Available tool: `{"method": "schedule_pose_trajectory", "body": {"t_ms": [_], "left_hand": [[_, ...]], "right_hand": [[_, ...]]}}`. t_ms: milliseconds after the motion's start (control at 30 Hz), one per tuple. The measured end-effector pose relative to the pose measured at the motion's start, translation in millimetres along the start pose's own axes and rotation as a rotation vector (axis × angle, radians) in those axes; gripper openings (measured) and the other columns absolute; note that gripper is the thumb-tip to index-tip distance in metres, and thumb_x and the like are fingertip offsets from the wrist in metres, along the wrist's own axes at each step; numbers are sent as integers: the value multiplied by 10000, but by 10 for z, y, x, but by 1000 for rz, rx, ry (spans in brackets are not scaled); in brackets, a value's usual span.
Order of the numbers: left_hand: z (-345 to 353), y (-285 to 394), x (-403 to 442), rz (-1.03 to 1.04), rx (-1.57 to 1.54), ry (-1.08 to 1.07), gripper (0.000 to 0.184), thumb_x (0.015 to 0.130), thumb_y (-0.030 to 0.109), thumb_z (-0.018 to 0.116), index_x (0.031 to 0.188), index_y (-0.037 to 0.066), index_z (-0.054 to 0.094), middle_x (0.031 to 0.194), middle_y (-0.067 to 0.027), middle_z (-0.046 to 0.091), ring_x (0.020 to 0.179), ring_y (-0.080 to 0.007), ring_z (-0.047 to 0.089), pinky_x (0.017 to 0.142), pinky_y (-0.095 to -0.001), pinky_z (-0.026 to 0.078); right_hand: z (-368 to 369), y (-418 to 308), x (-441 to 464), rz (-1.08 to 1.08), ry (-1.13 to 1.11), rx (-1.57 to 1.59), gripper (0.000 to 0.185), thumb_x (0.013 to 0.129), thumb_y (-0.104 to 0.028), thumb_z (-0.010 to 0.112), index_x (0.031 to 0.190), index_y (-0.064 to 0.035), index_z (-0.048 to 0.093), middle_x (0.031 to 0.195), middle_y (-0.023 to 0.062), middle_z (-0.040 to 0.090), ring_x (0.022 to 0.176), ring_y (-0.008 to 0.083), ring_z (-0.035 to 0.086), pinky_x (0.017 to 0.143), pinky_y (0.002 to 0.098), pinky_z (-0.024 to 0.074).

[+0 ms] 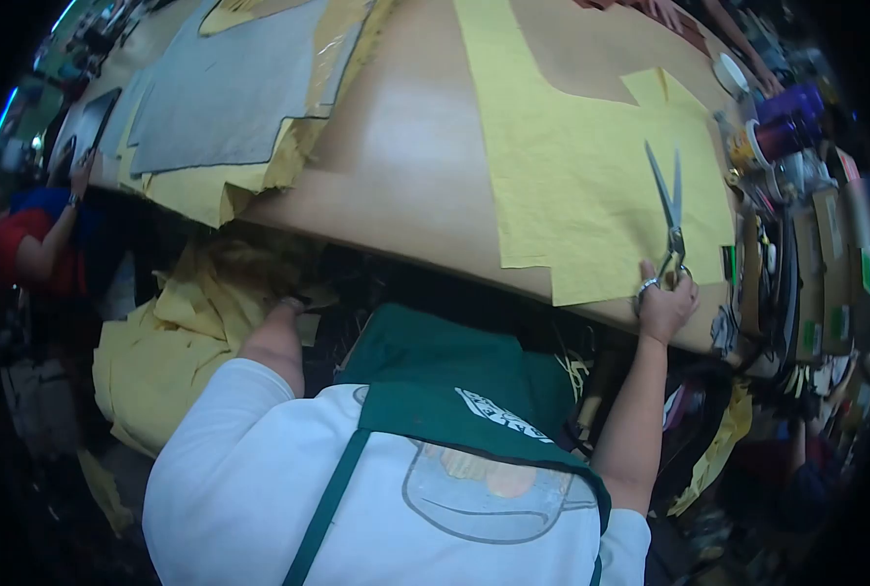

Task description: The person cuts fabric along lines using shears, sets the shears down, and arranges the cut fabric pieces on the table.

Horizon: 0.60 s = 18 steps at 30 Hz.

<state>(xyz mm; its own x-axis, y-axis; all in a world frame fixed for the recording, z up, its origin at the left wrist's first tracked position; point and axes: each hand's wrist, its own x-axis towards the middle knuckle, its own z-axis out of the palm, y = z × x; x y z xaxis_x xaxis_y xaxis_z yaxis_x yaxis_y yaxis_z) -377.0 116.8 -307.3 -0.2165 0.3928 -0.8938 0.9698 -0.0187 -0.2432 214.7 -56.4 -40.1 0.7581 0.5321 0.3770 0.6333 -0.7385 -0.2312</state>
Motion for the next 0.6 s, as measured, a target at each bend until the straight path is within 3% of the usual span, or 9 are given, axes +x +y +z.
{"method": "schedule_pose_trajectory", "body": {"t_ms": [100, 200, 267, 333, 467, 600], "left_hand": [[5, -425, 49, -275, -140, 100, 560, 777, 325, 494, 1305, 270, 316, 1427, -96, 85, 1297, -374, -36, 977, -616, 91], [-145, -595, -643, -560, -550, 478, 556, 793, 371, 480, 1302, 402, 260, 1432, -65, -52, 1295, -355, -103, 955, -645, 90], [-249, -703, -887, -630, -581, 496, 543, 787, 407, 485, 1284, 441, 268, 1427, -47, -121, 1291, -354, -126, 943, -657, 96], [-247, -857, -809, -594, -607, 486, 526, 776, 422, 498, 1273, 377, 334, 1421, -91, 40, 1293, -342, 48, 964, -589, 178], [-138, -1566, 220, -464, -1053, 476, 508, 761, 449, 527, 1202, 203, 484, 1233, -178, 446, 1124, -317, 445, 914, -407, 367], [-96, -1278, 467, -196, -1502, 673, 478, 767, 449, 514, 1074, 88, 574, 1032, -156, 589, 945, -304, 568, 804, -345, 432]], "right_hand": [[50, 49, 27, -3, -6, -20, 548, 613, -427, 725, 893, 13, 556, 894, 127, 539, 911, 295, 465, 824, 392, 347], [46, 53, 24, 16, -7, -45, 528, 621, -427, 721, 865, 11, 555, 880, 128, 536, 903, 300, 472, 810, 398, 352], [55, 75, 33, 2, 1, -49, 527, 625, -428, 717, 866, 12, 555, 871, 129, 536, 888, 301, 479, 803, 399, 356], [91, 104, 28, -33, 42, -49, 528, 634, -431, 709, 871, 16, 556, 858, 131, 536, 864, 302, 488, 792, 400, 362], [120, 178, 59, 3, -8, -25, 549, 639, -432, 706, 894, 29, 552, 864, 141, 535, 875, 308, 486, 793, 400, 363], [151, 207, 47, -23, 53, -57, 529, 636, -419, 713, 886, 19, 553, 829, 135, 532, 833, 306, 489, 773, 394, 371]]}}
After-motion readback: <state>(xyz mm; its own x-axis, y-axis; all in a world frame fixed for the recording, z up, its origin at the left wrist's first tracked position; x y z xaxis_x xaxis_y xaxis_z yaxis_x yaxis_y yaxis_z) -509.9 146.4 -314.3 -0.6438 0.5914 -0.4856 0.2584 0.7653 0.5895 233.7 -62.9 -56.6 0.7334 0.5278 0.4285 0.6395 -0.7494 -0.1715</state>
